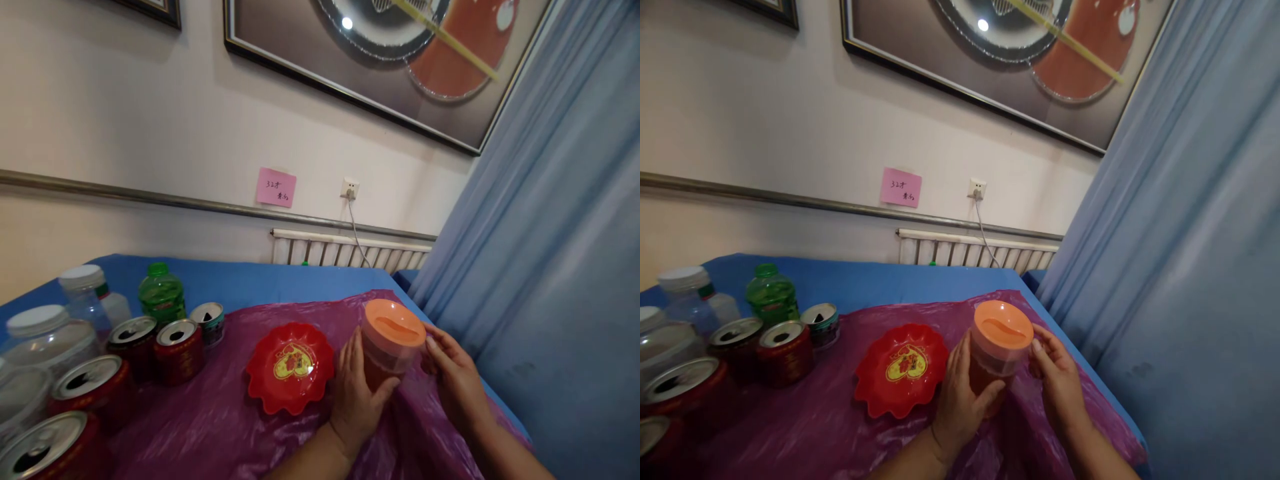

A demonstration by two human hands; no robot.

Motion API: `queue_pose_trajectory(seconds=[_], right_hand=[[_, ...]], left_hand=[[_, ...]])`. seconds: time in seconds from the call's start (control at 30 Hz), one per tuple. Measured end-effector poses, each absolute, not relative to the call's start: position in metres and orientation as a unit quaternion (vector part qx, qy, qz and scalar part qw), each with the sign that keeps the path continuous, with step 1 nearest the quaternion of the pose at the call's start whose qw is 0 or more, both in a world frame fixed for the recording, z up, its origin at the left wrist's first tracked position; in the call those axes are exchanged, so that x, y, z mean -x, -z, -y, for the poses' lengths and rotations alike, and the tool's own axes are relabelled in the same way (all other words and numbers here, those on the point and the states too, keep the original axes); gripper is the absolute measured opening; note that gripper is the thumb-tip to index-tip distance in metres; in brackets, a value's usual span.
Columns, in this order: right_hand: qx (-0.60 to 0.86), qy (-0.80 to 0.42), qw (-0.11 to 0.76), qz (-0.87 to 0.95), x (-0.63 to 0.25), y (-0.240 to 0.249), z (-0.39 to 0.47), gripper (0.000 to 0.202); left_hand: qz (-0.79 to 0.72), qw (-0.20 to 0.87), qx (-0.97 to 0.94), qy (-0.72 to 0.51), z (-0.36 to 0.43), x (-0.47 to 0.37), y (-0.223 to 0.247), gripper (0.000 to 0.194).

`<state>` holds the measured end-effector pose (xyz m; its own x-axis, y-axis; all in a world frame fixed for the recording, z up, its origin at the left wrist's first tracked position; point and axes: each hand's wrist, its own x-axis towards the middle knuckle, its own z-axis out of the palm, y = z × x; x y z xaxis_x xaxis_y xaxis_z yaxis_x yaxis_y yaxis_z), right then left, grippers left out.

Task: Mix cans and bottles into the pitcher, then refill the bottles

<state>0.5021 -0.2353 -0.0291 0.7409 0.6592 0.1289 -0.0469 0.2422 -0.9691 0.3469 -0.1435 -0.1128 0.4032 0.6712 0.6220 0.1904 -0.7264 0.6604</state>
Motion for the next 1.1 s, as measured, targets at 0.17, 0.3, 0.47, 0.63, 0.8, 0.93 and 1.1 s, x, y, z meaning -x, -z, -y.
queue_pose_trajectory(seconds=[0.17,0.3,0.47,0.63,0.8,0.93,1.1], right_hand=[[0.564,-0.200,0.772,0.215,-0.513,0.006,0.241,0.050],[0.550,-0.156,0.794,0.206,-0.530,-0.008,0.246,0.050],[0.511,-0.102,0.823,0.227,-0.553,-0.012,0.236,0.045],[0.503,-0.082,0.827,0.237,-0.568,-0.012,0.210,0.042],[0.485,-0.095,0.836,0.240,-0.566,-0.008,0.175,0.040],[0.474,-0.121,0.837,0.246,-0.553,0.003,0.149,0.041],[0.468,-0.156,0.831,0.258,-0.535,0.016,0.139,0.041]], left_hand=[[-0.266,0.331,-0.786,-0.451,0.150,-0.345,0.106,0.085],[-0.282,0.390,-0.769,-0.420,0.149,-0.349,0.111,0.067],[-0.338,0.488,-0.709,-0.382,0.137,-0.361,0.117,0.059],[-0.373,0.449,-0.785,-0.210,0.137,-0.365,0.105,0.063],[-0.295,0.307,-0.904,-0.049,0.158,-0.363,0.087,0.065],[-0.282,0.268,-0.921,0.000,0.167,-0.366,0.081,0.066],[-0.300,0.248,-0.921,-0.005,0.173,-0.366,0.083,0.062]])
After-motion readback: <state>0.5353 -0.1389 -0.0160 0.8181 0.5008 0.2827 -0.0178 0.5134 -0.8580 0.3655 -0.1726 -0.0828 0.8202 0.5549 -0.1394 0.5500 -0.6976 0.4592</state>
